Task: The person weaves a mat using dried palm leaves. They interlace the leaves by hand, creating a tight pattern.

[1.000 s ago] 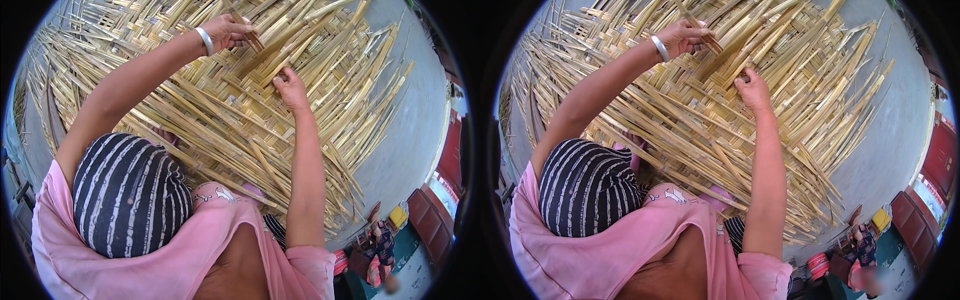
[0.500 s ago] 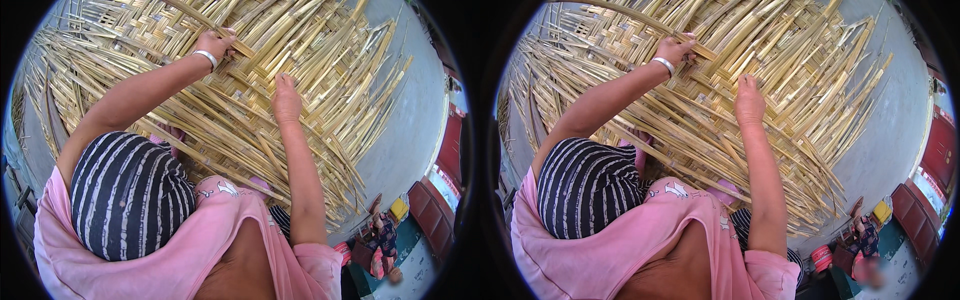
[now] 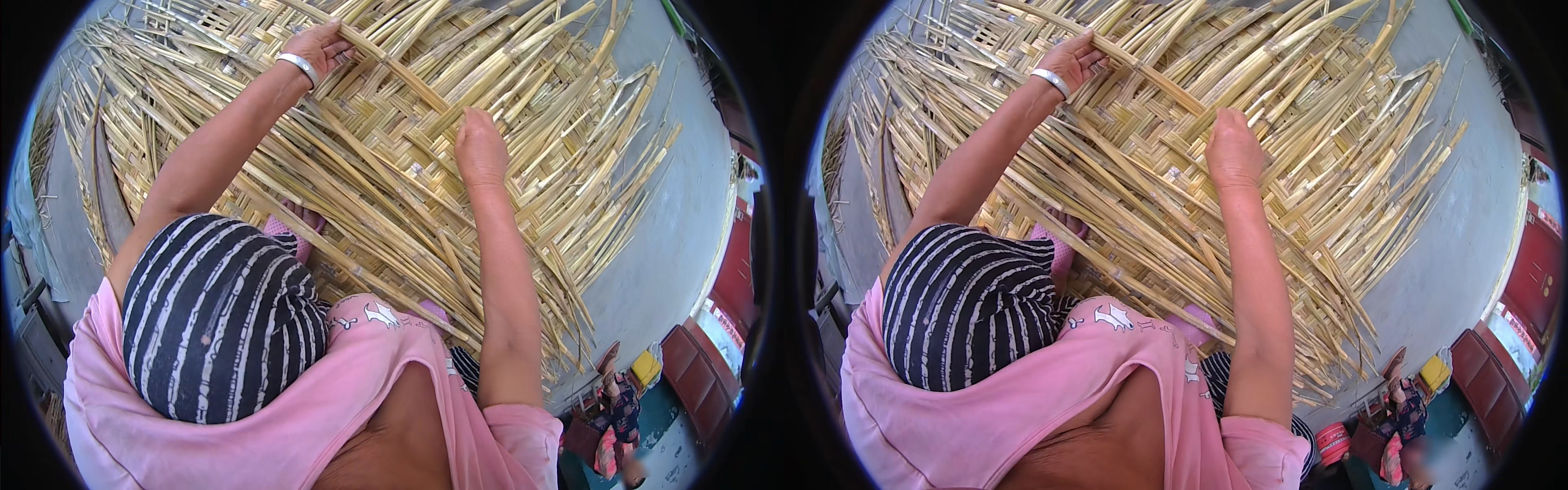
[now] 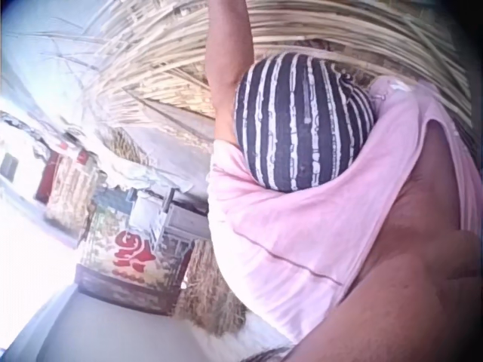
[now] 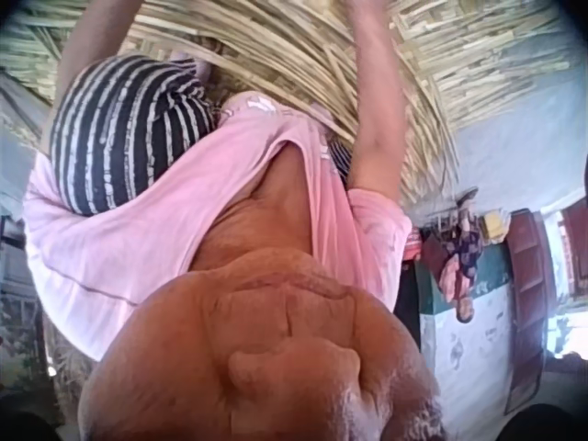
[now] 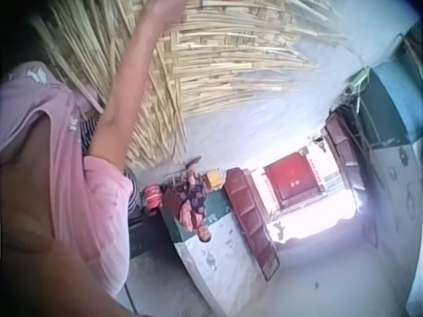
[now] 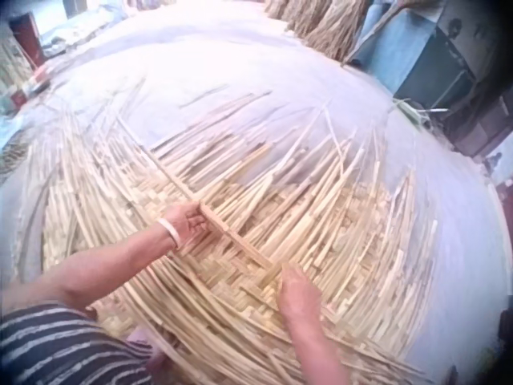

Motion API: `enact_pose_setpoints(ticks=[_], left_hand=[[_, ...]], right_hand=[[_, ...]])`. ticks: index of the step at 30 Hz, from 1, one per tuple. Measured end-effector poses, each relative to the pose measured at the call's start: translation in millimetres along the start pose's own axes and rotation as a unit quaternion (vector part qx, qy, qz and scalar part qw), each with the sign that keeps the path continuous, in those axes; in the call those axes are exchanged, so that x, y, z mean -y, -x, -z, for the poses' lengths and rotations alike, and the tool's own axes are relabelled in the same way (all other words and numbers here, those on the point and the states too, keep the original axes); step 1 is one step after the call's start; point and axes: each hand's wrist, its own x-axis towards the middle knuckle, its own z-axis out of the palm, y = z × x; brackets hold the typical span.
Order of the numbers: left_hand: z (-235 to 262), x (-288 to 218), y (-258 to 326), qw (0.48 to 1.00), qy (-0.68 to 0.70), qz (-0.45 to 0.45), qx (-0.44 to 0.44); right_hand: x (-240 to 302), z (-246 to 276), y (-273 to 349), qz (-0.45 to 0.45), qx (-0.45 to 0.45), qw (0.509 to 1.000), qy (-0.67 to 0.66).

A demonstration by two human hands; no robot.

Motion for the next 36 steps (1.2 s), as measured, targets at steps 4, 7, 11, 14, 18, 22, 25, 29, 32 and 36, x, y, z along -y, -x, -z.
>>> enact_pose_setpoints(ticks=[4, 7, 11, 14, 18, 22, 25, 29, 32, 36], left_hand=[[16.1, -15.3, -13.7, 0.999, -0.004, -0.014, 0.032], [16.9, -17.7, -24.5, 0.996, -0.047, 0.009, 0.078], [-18.6, -28.1, -18.6, 0.979, -0.169, 0.031, 0.109], [-42.6, -17.5, -19.3, 0.931, -0.319, 0.065, 0.161], [-62.3, -2.7, -29.2, 0.648, -0.724, -0.206, 0.119], [-66.2, -3.2, -44.3, 0.553, -0.789, -0.236, 0.129], [-67.7, -9.9, -47.8, 0.660, -0.728, -0.110, 0.150], [-54.9, -9.9, -55.1, 0.638, -0.735, -0.155, 0.171], [-53.8, -6.6, -48.7, 0.565, -0.771, -0.236, 0.174], [-42.5, 2.3, -44.5, 0.489, -0.803, -0.308, 0.143]], right_hand=[[23.7, -29.3, -23.4, 0.054, -0.077, 0.991, -0.090], [33.6, -28.0, -33.0, -0.010, -0.023, 0.995, -0.092], [30.0, -33.2, -34.2, -0.042, -0.060, 0.990, -0.117], [26.8, -39.3, -35.4, -0.053, -0.106, 0.984, -0.137], [27.9, -39.3, -34.0, -0.115, -0.126, 0.969, -0.179], [27.6, -41.0, -33.8, -0.174, -0.133, 0.952, -0.213], [27.9, -39.4, -33.5, -0.185, -0.128, 0.950, -0.217], [25.0, -41.9, -33.1, -0.168, -0.132, 0.946, -0.242], [25.1, -40.3, -31.3, -0.172, -0.132, 0.943, -0.252], [24.1, -38.9, -29.7, -0.173, -0.126, 0.939, -0.268]])
